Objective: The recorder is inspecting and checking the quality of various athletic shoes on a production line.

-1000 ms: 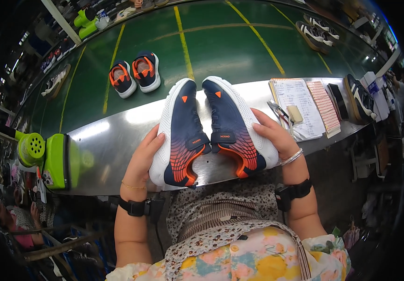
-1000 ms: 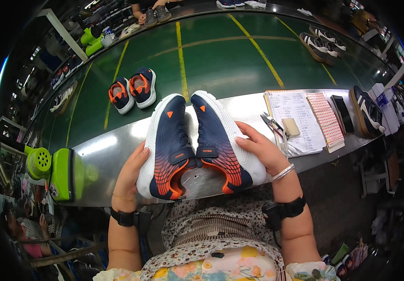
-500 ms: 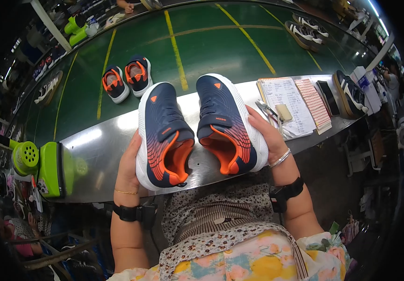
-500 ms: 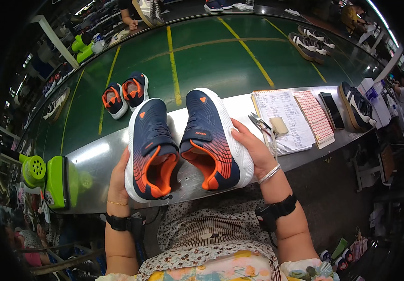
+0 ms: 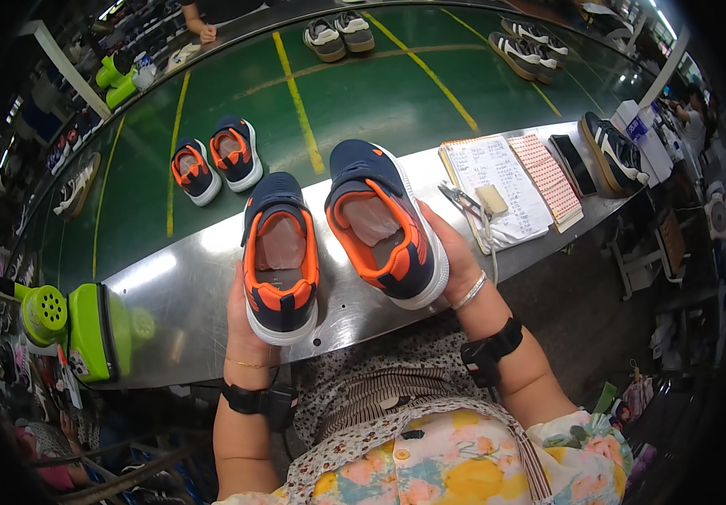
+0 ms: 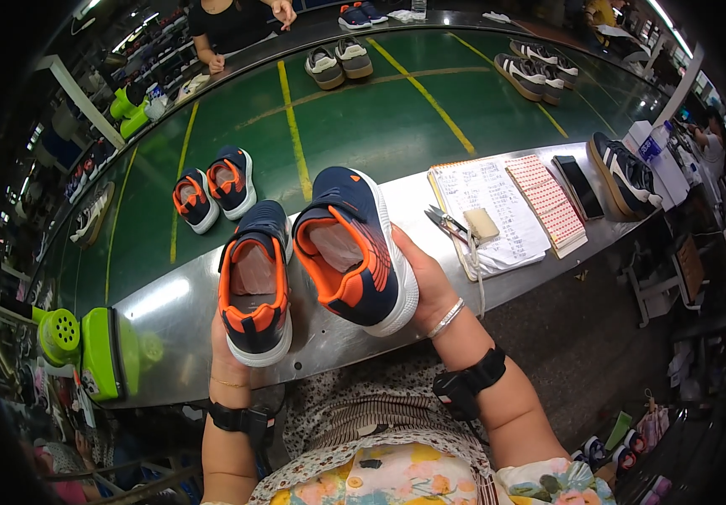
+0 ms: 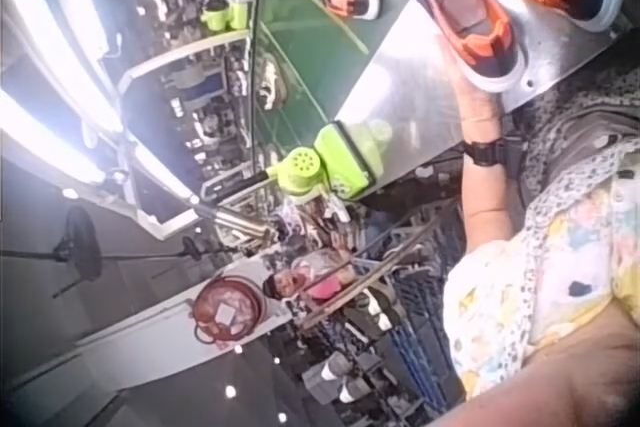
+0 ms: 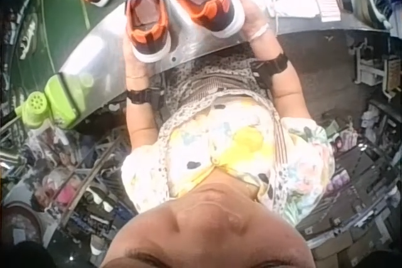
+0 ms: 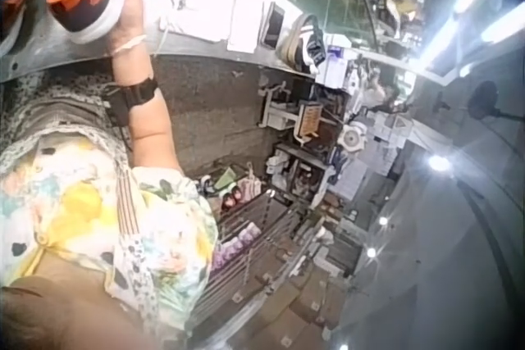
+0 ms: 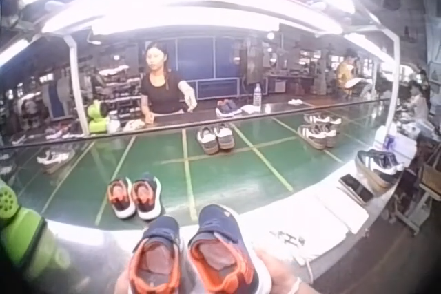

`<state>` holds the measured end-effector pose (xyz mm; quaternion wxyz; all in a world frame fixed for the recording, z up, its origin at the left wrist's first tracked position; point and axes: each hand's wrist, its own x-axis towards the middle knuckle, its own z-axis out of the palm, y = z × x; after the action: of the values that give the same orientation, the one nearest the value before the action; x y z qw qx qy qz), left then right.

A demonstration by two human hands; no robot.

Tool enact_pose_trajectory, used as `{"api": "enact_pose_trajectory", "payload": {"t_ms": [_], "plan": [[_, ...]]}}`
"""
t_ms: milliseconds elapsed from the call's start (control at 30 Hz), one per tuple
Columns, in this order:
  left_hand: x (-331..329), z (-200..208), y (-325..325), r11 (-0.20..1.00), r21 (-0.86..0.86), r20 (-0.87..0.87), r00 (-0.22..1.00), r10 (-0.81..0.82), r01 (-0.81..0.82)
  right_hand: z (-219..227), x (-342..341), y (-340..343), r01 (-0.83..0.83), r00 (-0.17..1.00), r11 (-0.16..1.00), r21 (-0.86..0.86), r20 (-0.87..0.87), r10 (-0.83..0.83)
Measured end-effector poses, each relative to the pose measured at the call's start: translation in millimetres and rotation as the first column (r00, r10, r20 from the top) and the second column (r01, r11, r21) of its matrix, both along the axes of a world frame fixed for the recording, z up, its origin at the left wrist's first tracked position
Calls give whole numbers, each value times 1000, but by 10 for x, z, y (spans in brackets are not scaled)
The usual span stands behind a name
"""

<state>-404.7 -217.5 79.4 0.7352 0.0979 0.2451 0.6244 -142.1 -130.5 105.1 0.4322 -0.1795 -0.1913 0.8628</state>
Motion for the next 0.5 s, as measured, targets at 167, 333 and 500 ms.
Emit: {"api": "enact_pose_trajectory", "payload": {"t_ms": [167, 333, 500], "plan": [[141, -124, 2, 957, 118, -838, 490, 240, -267, -234, -63, 78, 28, 704, 941, 336, 662, -257], [77, -156, -37, 940, 328, -936, -166, 310, -93, -1, -63, 115, -552, -36, 407, 728, 467, -884], [112, -103, -47, 947, 309, -949, -99, 301, -90, 666, -44, -45, -499, 202, 341, 797, 489, -849]]}}
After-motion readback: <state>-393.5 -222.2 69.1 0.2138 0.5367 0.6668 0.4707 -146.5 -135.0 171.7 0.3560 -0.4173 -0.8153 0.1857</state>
